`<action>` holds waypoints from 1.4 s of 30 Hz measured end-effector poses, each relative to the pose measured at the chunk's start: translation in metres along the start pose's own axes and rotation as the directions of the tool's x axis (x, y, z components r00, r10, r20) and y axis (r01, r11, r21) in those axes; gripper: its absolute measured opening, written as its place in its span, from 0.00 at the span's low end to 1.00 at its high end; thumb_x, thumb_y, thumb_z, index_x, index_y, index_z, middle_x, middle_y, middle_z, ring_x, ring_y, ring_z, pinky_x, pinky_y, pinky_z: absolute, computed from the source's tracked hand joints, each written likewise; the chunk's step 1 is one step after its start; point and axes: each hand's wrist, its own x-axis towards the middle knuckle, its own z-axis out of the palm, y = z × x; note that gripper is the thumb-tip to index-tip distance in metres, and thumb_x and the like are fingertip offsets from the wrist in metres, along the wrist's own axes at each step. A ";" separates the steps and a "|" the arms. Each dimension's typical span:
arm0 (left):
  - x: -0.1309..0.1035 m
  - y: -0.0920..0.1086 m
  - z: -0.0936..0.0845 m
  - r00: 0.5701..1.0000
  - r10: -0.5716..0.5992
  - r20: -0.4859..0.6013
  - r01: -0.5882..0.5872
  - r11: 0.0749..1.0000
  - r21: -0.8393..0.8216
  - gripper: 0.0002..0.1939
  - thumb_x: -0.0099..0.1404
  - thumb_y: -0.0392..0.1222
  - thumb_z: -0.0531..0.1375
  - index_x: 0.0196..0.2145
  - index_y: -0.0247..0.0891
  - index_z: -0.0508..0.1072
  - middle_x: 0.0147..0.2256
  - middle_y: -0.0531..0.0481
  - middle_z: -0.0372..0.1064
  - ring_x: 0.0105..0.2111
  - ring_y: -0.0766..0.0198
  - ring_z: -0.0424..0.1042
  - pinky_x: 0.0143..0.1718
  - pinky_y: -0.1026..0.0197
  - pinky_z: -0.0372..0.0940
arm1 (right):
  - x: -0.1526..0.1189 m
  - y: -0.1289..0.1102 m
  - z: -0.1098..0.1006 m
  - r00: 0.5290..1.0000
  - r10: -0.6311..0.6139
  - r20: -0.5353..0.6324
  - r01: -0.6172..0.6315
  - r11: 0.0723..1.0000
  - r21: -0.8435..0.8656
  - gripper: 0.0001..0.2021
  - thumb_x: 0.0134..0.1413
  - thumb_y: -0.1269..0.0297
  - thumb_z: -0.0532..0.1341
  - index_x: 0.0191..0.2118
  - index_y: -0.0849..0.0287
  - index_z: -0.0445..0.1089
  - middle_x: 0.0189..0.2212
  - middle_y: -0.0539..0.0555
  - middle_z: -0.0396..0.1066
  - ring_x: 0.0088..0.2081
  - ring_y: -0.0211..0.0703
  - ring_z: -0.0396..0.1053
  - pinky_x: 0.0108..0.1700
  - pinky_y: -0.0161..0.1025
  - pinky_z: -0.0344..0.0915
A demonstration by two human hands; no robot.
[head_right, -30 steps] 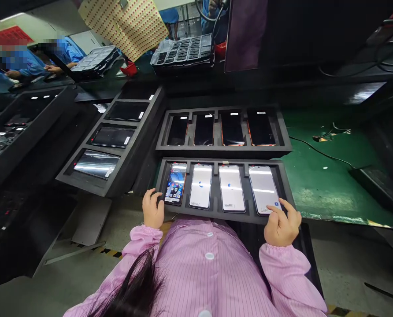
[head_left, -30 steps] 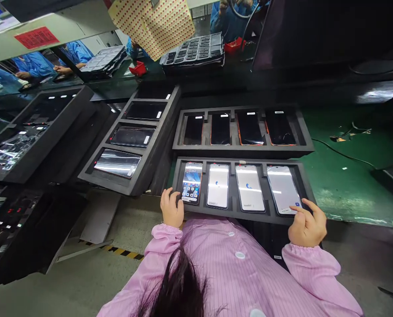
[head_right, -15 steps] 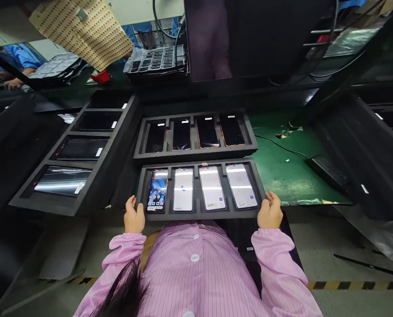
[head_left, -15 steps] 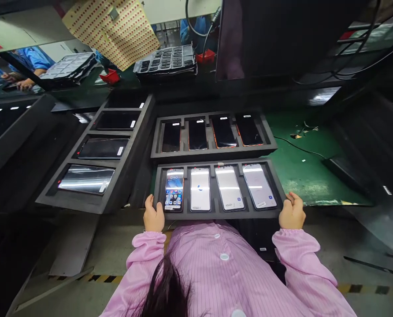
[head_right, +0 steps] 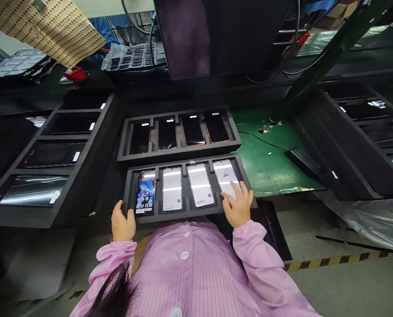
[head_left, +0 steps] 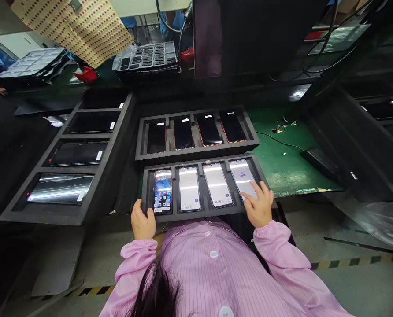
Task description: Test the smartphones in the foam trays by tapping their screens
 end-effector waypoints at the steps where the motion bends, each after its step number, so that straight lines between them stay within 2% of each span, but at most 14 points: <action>1: -0.002 0.003 0.000 0.996 0.074 -0.040 -0.072 0.997 0.038 0.24 0.59 0.43 0.50 0.52 0.33 0.61 0.54 0.34 0.59 0.56 0.49 0.56 0.56 0.45 0.52 | 0.002 -0.010 0.000 0.998 -0.045 0.043 0.044 0.999 0.013 0.14 0.54 0.64 0.51 0.36 0.51 0.74 0.54 0.55 0.59 0.59 0.59 0.47 0.52 0.66 0.48; 3: -0.007 0.014 0.001 0.974 0.218 -0.067 -0.211 0.972 0.101 0.21 0.58 0.42 0.51 0.50 0.34 0.64 0.55 0.35 0.57 0.59 0.47 0.49 0.57 0.42 0.48 | 0.005 -0.024 0.002 0.987 -0.101 0.128 0.099 0.995 0.024 0.14 0.54 0.63 0.51 0.38 0.49 0.74 0.56 0.55 0.58 0.59 0.62 0.45 0.51 0.69 0.47; 6: -0.018 0.039 0.004 0.900 0.431 0.073 -0.436 0.894 0.105 0.18 0.57 0.40 0.53 0.46 0.40 0.68 0.55 0.40 0.57 0.60 0.46 0.46 0.56 0.41 0.49 | 0.005 -0.031 0.006 0.982 -0.109 0.156 0.105 0.994 0.031 0.14 0.54 0.63 0.51 0.38 0.49 0.74 0.56 0.56 0.57 0.59 0.65 0.44 0.49 0.72 0.45; 10: -0.030 0.072 0.013 0.722 0.606 0.335 -0.650 0.760 0.026 0.18 0.57 0.40 0.53 0.46 0.45 0.70 0.55 0.44 0.57 0.60 0.45 0.44 0.55 0.38 0.47 | -0.001 -0.022 0.008 0.999 -0.042 -0.022 0.044 0.994 0.100 0.13 0.53 0.64 0.51 0.33 0.52 0.74 0.51 0.55 0.63 0.58 0.59 0.50 0.52 0.67 0.45; 11: -0.032 0.078 0.015 0.696 0.617 0.368 -0.667 0.745 0.013 0.19 0.57 0.40 0.53 0.47 0.46 0.70 0.55 0.45 0.57 0.60 0.44 0.44 0.54 0.37 0.47 | -0.003 -0.019 0.008 0.998 -0.016 -0.064 0.024 0.992 0.125 0.14 0.53 0.64 0.50 0.31 0.53 0.73 0.50 0.55 0.64 0.57 0.57 0.52 0.53 0.66 0.45; 13: -0.034 0.086 0.019 0.681 0.611 0.404 -0.672 0.741 0.010 0.19 0.58 0.40 0.52 0.48 0.47 0.69 0.56 0.45 0.57 0.60 0.44 0.44 0.54 0.35 0.45 | -0.008 -0.014 0.006 0.991 0.032 -0.128 -0.010 0.985 0.170 0.14 0.53 0.64 0.49 0.30 0.55 0.72 0.48 0.55 0.66 0.55 0.54 0.56 0.54 0.62 0.46; 17: -0.033 0.092 0.023 0.698 0.569 0.435 -0.643 0.765 0.030 0.19 0.59 0.40 0.52 0.48 0.49 0.69 0.56 0.46 0.57 0.60 0.42 0.43 0.53 0.33 0.43 | -0.016 -0.002 0.003 0.975 0.109 -0.191 -0.069 0.976 0.207 0.15 0.53 0.63 0.48 0.28 0.57 0.71 0.44 0.57 0.69 0.51 0.52 0.61 0.54 0.58 0.47; 20: -0.031 0.091 0.023 0.713 0.565 0.415 -0.632 0.774 0.032 0.18 0.58 0.40 0.52 0.47 0.48 0.70 0.56 0.46 0.58 0.60 0.43 0.44 0.54 0.34 0.43 | -0.020 0.011 0.005 0.958 0.210 -0.193 -0.177 0.969 0.174 0.15 0.53 0.62 0.48 0.29 0.57 0.70 0.41 0.57 0.71 0.49 0.51 0.63 0.53 0.57 0.48; 23: -0.028 0.085 0.020 0.755 0.565 0.333 -0.608 0.794 0.032 0.17 0.58 0.38 0.51 0.45 0.43 0.70 0.53 0.44 0.60 0.59 0.46 0.47 0.55 0.37 0.45 | -0.022 0.025 0.009 0.951 0.269 -0.153 -0.258 0.962 0.086 0.14 0.53 0.61 0.49 0.34 0.57 0.71 0.44 0.58 0.69 0.51 0.53 0.61 0.52 0.58 0.47; 26: -0.023 0.072 0.014 0.808 0.544 0.225 -0.563 0.826 0.027 0.16 0.59 0.38 0.49 0.43 0.39 0.70 0.50 0.41 0.63 0.58 0.49 0.51 0.55 0.41 0.48 | -0.020 0.035 0.011 0.958 0.266 -0.111 -0.265 0.964 0.022 0.14 0.52 0.61 0.50 0.38 0.55 0.71 0.48 0.58 0.66 0.53 0.55 0.57 0.51 0.59 0.47; 29: -0.016 0.057 0.006 0.861 0.489 0.143 -0.498 0.866 0.040 0.15 0.60 0.37 0.48 0.41 0.39 0.71 0.49 0.42 0.65 0.57 0.51 0.53 0.55 0.43 0.50 | -0.016 0.034 0.010 0.960 0.243 -0.139 -0.244 0.970 0.009 0.15 0.53 0.61 0.49 0.38 0.56 0.71 0.49 0.59 0.66 0.54 0.56 0.57 0.50 0.58 0.48; 33: -0.014 0.040 -0.001 0.904 0.417 0.093 -0.423 0.904 0.065 0.15 0.60 0.38 0.48 0.40 0.40 0.71 0.48 0.43 0.65 0.56 0.51 0.54 0.54 0.44 0.51 | -0.006 0.009 0.006 0.985 0.099 -0.139 -0.095 0.995 0.035 0.14 0.55 0.62 0.49 0.36 0.57 0.72 0.46 0.58 0.68 0.53 0.55 0.58 0.50 0.57 0.51; 36: -0.017 0.031 -0.003 0.926 0.371 0.074 -0.377 0.922 0.086 0.15 0.60 0.38 0.48 0.39 0.40 0.72 0.48 0.43 0.65 0.56 0.51 0.54 0.54 0.45 0.52 | 0.000 -0.027 0.007 0.996 -0.086 -0.009 0.087 0.993 0.081 0.13 0.55 0.63 0.50 0.36 0.55 0.72 0.47 0.57 0.67 0.54 0.54 0.56 0.51 0.58 0.50; 42: -0.023 0.019 -0.005 0.938 0.341 0.067 -0.347 0.931 0.112 0.15 0.61 0.38 0.48 0.41 0.40 0.71 0.49 0.43 0.63 0.57 0.52 0.53 0.55 0.46 0.51 | 0.009 -0.091 0.015 0.899 -0.342 0.272 0.294 0.934 0.202 0.15 0.55 0.62 0.51 0.44 0.51 0.70 0.56 0.57 0.59 0.59 0.60 0.46 0.53 0.66 0.44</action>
